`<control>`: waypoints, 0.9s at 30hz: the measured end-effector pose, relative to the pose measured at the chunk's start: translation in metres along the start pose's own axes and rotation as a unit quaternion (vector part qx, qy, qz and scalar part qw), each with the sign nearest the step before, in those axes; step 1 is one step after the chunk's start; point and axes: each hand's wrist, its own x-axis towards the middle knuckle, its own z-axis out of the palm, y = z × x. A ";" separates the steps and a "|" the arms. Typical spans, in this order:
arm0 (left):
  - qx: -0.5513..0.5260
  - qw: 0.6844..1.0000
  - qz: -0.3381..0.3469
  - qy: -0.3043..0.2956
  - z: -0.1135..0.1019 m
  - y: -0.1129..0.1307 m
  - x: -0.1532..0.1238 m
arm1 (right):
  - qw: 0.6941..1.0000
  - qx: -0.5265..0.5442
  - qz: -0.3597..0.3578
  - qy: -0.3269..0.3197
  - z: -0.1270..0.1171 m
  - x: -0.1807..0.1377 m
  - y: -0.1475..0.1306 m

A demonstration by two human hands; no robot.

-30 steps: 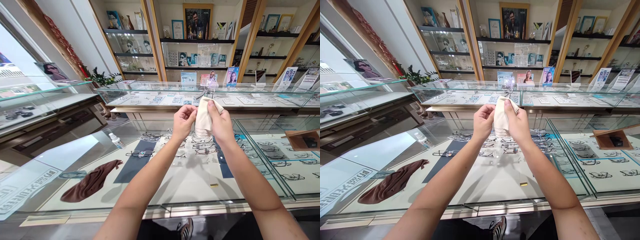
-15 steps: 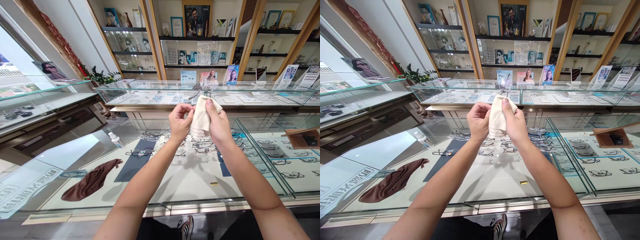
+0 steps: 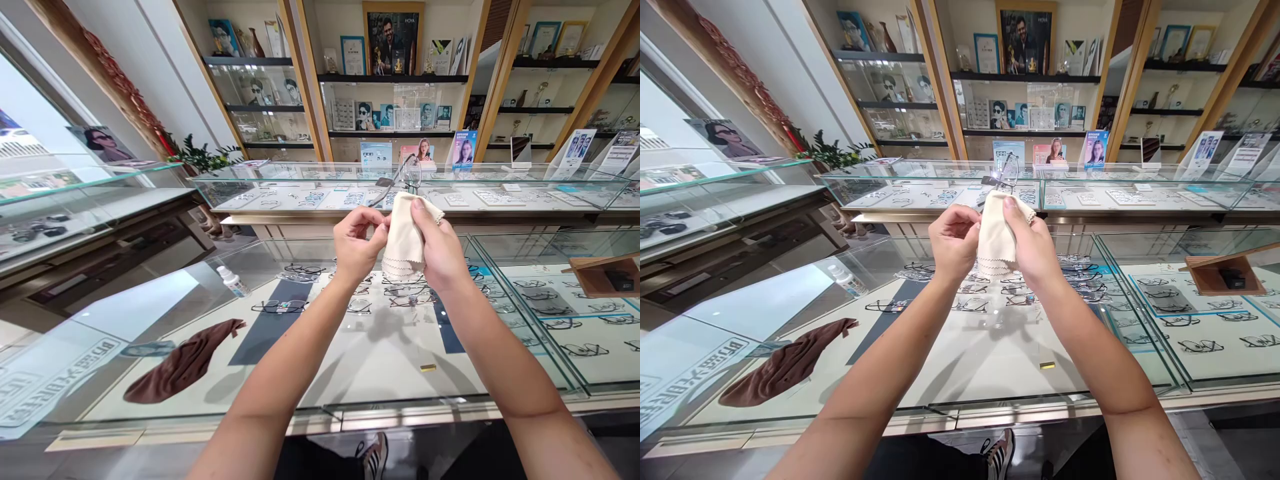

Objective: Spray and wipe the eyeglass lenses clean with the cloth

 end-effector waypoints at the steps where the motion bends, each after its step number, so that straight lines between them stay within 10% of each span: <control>1: 0.002 1.000 -0.003 0.000 0.000 0.000 0.000 | 1.000 0.004 0.001 0.001 0.000 0.000 0.000; 27: -0.035 0.998 -0.034 -0.040 -0.005 -0.002 0.008 | 1.000 -0.008 0.003 -0.001 -0.004 0.002 -0.001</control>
